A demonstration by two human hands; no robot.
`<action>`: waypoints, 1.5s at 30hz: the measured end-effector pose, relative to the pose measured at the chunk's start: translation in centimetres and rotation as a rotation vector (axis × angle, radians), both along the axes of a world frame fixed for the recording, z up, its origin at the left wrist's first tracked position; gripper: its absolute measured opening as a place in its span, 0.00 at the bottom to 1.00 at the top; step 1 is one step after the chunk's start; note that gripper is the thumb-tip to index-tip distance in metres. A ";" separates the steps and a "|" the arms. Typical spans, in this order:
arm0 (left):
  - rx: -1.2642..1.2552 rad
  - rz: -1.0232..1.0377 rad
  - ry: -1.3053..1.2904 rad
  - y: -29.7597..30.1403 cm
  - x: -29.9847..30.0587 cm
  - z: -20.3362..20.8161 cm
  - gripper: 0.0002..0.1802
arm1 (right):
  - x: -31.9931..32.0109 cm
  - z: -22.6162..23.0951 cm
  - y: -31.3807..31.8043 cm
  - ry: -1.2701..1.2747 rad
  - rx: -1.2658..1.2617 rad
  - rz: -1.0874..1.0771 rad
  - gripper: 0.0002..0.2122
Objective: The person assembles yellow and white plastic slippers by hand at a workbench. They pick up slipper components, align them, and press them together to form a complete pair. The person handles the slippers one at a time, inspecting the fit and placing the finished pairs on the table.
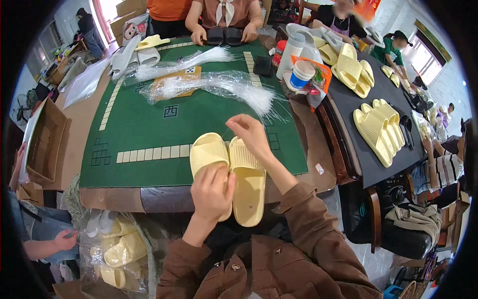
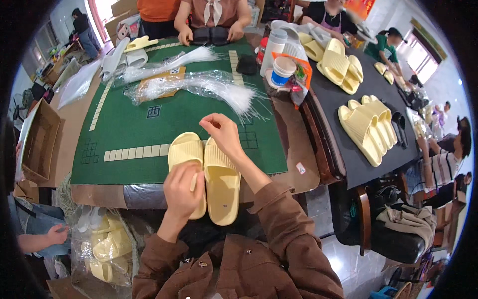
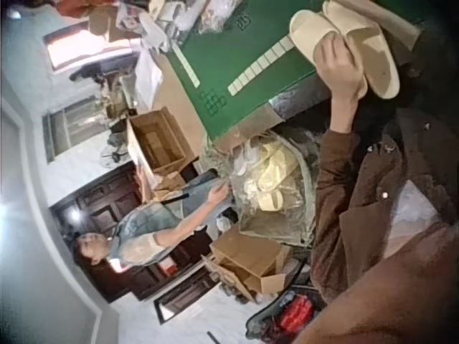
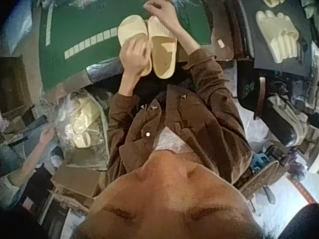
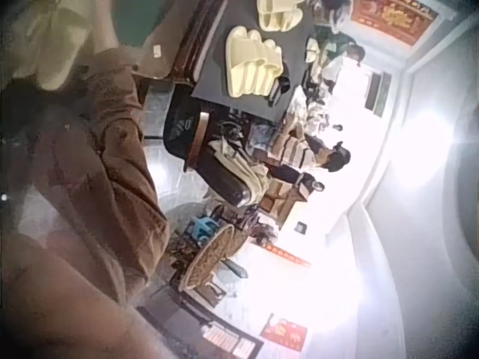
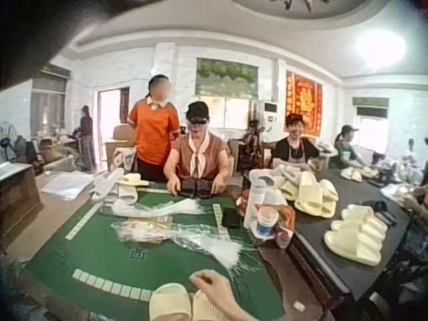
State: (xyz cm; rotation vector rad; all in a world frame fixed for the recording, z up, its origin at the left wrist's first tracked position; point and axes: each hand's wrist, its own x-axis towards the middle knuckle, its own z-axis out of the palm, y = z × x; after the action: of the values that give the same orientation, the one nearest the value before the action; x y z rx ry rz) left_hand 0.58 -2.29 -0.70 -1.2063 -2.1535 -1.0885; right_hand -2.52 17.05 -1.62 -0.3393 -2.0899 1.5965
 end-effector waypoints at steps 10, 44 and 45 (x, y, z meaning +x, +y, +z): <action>0.101 -0.257 -0.957 5.2 -11.2 -1.3 0.11 | -0.1 -0.8 -1.6 0.138 0.210 -0.075 0.05; 0.267 -0.085 -0.985 5.0 -10.9 -3.0 0.05 | 0.4 -1.0 -2.3 0.145 0.318 -0.101 0.05; 0.255 -0.086 -0.980 4.9 -10.9 -2.9 0.05 | 0.4 -1.0 -2.3 0.142 0.323 -0.100 0.05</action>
State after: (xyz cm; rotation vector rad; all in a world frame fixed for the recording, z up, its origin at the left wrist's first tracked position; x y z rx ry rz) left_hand -10.29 2.66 -3.62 -0.6947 -2.4737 -2.2482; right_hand -2.07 14.78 -2.62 -0.2082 -2.1388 1.1659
